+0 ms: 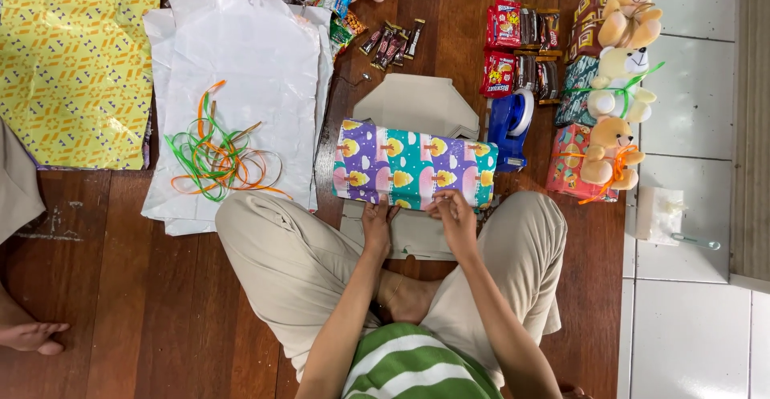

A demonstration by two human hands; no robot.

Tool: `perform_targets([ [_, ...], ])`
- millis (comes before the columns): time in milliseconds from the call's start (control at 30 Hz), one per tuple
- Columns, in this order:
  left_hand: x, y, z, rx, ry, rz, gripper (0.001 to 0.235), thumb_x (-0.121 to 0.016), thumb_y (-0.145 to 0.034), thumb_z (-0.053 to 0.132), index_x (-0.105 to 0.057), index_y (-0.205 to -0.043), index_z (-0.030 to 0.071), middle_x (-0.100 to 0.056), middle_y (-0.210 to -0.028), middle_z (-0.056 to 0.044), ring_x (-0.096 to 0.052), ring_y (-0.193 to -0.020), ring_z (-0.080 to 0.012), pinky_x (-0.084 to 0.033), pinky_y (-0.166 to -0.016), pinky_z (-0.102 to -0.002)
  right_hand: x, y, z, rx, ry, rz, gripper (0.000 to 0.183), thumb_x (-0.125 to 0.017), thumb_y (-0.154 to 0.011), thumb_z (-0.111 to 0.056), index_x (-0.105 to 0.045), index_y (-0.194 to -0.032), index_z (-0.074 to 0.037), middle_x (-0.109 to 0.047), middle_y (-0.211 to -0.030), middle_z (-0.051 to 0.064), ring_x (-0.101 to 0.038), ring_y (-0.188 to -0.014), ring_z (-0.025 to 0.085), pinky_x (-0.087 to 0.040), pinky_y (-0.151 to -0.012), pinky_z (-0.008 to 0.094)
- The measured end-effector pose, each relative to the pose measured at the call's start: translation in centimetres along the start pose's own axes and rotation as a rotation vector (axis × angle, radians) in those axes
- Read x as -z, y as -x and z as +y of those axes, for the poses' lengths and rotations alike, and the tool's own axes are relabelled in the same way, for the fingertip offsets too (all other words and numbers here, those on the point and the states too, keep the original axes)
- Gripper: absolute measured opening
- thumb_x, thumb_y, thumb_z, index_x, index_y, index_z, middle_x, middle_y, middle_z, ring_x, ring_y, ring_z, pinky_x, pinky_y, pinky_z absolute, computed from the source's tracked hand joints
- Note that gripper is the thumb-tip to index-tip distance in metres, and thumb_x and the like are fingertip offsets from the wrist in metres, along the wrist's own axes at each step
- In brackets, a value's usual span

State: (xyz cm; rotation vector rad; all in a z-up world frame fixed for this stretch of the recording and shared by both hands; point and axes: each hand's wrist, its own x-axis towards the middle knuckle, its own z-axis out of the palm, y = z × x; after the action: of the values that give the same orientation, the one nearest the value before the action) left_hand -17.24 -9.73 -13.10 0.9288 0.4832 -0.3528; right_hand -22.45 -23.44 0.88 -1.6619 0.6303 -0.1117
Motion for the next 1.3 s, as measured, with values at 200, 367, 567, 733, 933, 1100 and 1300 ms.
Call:
perform_targets([
  [200,-1.6,1.1,1.7,-0.037,0.016,0.013,0.024,-0.064,-0.102,0.016,-0.057,-0.121,0.005,-0.068,-0.096,-0.003,-0.071,-0.085,-0.0149,-0.062,-0.09,-0.035,-1.8,0.9,4.4,-0.59,-0.44,-0.141,0.058,-0.046,-0.109,-0.033,-0.033,-0.151,0.006,-0.041,-0.154,0.03,-0.054,-0.132,0.04,-0.047,-0.108,0.05],
  [367,-1.1,0.3,0.6,-0.04,0.036,0.025,0.024,-0.065,-0.101,0.015,-0.057,-0.121,0.005,-0.07,-0.098,-0.004,-0.072,-0.087,-0.0162,-0.062,-0.09,-0.037,-2.7,-1.6,11.1,-0.479,-0.902,0.173,0.047,-0.064,-0.104,-0.025,-0.044,-0.142,-0.007,-0.043,-0.142,0.013,-0.043,-0.141,0.036,-0.033,-0.12,0.049],
  [567,-0.4,-0.3,-0.1,-0.038,0.016,0.023,0.027,-0.07,-0.098,0.016,-0.058,-0.12,0.007,-0.071,-0.1,-0.002,-0.071,-0.088,-0.0143,-0.06,-0.091,-0.035,-3.9,-3.2,13.7,-0.423,-0.985,0.304,0.032,-0.068,-0.102,-0.024,-0.051,-0.127,-0.012,-0.056,-0.131,0.007,-0.051,-0.134,0.032,-0.037,-0.119,0.046],
  [733,-0.4,-1.2,0.0,-0.024,-0.026,0.039,0.022,-0.071,-0.097,0.015,-0.057,-0.113,0.007,-0.071,-0.096,-0.002,-0.072,-0.083,-0.0144,-0.062,-0.085,-0.032,-3.4,-4.0,13.5,-0.483,-0.917,0.299,0.033,-0.068,-0.102,-0.026,-0.053,-0.128,-0.013,-0.061,-0.127,0.008,-0.056,-0.131,0.036,-0.045,-0.113,0.049],
  [933,-0.2,-2.0,-0.2,-0.024,-0.046,0.08,0.023,-0.074,-0.095,0.015,-0.056,-0.106,0.007,-0.071,-0.091,-0.006,-0.075,-0.081,-0.0202,-0.064,-0.077,-0.029,-3.3,-3.8,12.1,-0.49,-0.833,0.283,0.03,-0.066,-0.103,-0.027,-0.053,-0.126,-0.013,-0.064,-0.126,0.008,-0.06,-0.128,0.035,-0.05,-0.107,0.049],
  [1100,0.1,-3.4,-0.9,-0.007,-0.149,0.181,0.034,-0.081,-0.091,0.019,-0.052,-0.1,0.004,-0.069,-0.081,-0.013,-0.071,-0.064,-0.0206,-0.065,-0.058,-0.033,-3.3,-3.6,11.5,-0.492,-0.83,0.277,0.021,-0.067,-0.102,-0.029,-0.056,-0.115,-0.017,-0.065,-0.127,0.007,-0.059,-0.129,0.036,-0.049,-0.107,0.05],
  [1300,-2.4,0.9,4.3,-0.823,-0.973,0.314,0.072,-0.078,-0.091,0.042,-0.029,-0.133,0.01,-0.028,-0.129,-0.01,-0.033,-0.123,-0.0276,-0.033,-0.107,-0.051,-3.2,-3.9,12.1,-0.502,-0.837,0.288,0.019,-0.069,-0.102,-0.027,-0.056,-0.113,-0.019,-0.067,-0.127,0.008,-0.061,-0.126,0.036,-0.05,-0.105,0.051],
])
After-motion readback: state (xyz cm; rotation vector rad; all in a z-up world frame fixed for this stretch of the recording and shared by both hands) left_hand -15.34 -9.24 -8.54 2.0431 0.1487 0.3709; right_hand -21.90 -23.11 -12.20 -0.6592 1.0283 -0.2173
